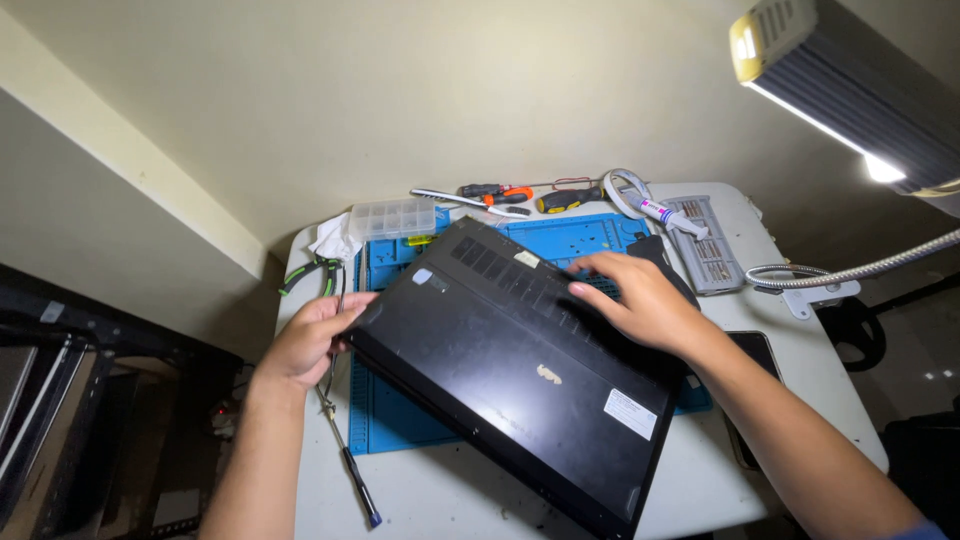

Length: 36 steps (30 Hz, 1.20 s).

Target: Removing the back cover of a laptop using a prying tool and a screwdriver on a repair bench.

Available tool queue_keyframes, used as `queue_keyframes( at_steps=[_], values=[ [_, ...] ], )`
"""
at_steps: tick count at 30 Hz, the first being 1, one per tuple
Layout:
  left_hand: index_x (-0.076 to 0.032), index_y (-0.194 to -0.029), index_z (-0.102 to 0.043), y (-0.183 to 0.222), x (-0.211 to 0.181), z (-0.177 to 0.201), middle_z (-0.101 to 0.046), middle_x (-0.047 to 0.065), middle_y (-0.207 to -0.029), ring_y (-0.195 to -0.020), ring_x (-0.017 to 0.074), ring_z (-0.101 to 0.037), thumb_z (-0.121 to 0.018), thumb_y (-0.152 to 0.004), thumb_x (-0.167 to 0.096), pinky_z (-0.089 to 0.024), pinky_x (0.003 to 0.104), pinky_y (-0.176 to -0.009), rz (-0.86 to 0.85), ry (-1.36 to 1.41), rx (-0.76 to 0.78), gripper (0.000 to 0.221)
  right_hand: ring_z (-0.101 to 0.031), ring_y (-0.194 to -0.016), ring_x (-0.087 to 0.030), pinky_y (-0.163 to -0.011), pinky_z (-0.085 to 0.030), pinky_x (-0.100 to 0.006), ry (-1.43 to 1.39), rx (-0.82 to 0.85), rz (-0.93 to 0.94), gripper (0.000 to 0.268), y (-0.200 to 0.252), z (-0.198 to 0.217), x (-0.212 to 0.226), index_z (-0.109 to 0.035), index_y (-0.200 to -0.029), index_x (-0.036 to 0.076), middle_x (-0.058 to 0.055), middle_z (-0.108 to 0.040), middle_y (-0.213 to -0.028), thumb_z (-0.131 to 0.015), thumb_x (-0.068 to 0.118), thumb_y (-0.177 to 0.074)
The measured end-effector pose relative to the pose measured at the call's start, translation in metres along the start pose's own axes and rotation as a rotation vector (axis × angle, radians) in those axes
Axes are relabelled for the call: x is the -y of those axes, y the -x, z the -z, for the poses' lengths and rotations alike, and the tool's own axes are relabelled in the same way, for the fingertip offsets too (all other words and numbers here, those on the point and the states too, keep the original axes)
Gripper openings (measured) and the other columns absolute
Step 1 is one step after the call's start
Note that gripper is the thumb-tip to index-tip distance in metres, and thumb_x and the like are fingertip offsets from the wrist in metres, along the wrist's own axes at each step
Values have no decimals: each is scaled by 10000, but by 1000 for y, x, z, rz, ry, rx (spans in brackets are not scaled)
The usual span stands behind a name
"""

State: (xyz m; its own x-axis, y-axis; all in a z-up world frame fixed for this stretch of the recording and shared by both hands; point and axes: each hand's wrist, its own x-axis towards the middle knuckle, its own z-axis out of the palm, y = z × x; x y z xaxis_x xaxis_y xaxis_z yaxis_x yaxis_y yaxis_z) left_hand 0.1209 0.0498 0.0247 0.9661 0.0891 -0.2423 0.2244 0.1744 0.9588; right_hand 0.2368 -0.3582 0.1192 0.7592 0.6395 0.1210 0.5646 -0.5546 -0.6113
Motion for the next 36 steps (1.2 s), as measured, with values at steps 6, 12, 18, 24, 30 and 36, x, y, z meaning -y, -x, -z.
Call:
queue_keyframes(
  at_steps=[6, 12, 18, 24, 30, 36],
  values=[
    [80, -1268, -655, -46, -13, -13, -627, 9, -698, -440, -16, -463, -639, -957, -119, -297, 65, -415, -15, 194, 10, 369, -622, -1278, -314, -1117, -427, -478, 75, -112, 22, 478, 121, -8, -31, -655, -1295, 127, -69, -692, -1329, -755, 303, -861],
    [18, -1121, -709, -67, 11, -21, -456, -69, -603, -420, -76, -375, -674, -922, -134, -245, 5, -355, 73, 467, -105, 252, -538, -1221, -281, -1060, -485, -400, -430, -609, -485, 598, 202, -83, -10, -438, -1398, 19, -120, -444, -1394, -720, 48, -872],
    [-44, -919, -700, -56, 12, -26, -411, -106, -574, -411, -98, -322, -670, -921, -119, -210, 0, -350, 87, 497, -178, 81, -551, -1299, -376, -1180, -397, -525, -1479, -700, -873, 328, 193, -104, 48, -425, -1342, -32, -203, -514, -1357, -391, 129, -1058],
    [-82, -729, -579, -46, 0, -40, -354, -94, -564, -407, -73, -314, -651, -919, -31, -194, 30, -327, 93, 616, -186, 210, -525, -1371, -314, -1186, -390, -446, -1691, -646, -901, 680, 171, -97, 39, -433, -1470, 5, -182, -520, -1484, -301, 496, -1018],
    [-88, -705, -539, -40, -11, -50, -351, -86, -575, -417, -72, -321, -635, -917, -2, -187, 35, -330, 96, 682, -194, 248, -493, -1411, -347, -1195, -354, -553, -1993, -586, -856, 903, 149, -101, 40, -465, -1519, 155, -154, -502, -1560, -334, 770, -871],
    [-66, -763, -570, -50, 5, -35, -370, -74, -623, -438, -67, -328, -640, -921, -24, -170, 47, -331, 100, 669, -224, 178, -584, -1296, -347, -1134, -418, -580, -2041, -623, -818, 826, 142, -115, 36, -534, -1477, 147, -149, -600, -1417, -282, 746, -968]
  ],
)
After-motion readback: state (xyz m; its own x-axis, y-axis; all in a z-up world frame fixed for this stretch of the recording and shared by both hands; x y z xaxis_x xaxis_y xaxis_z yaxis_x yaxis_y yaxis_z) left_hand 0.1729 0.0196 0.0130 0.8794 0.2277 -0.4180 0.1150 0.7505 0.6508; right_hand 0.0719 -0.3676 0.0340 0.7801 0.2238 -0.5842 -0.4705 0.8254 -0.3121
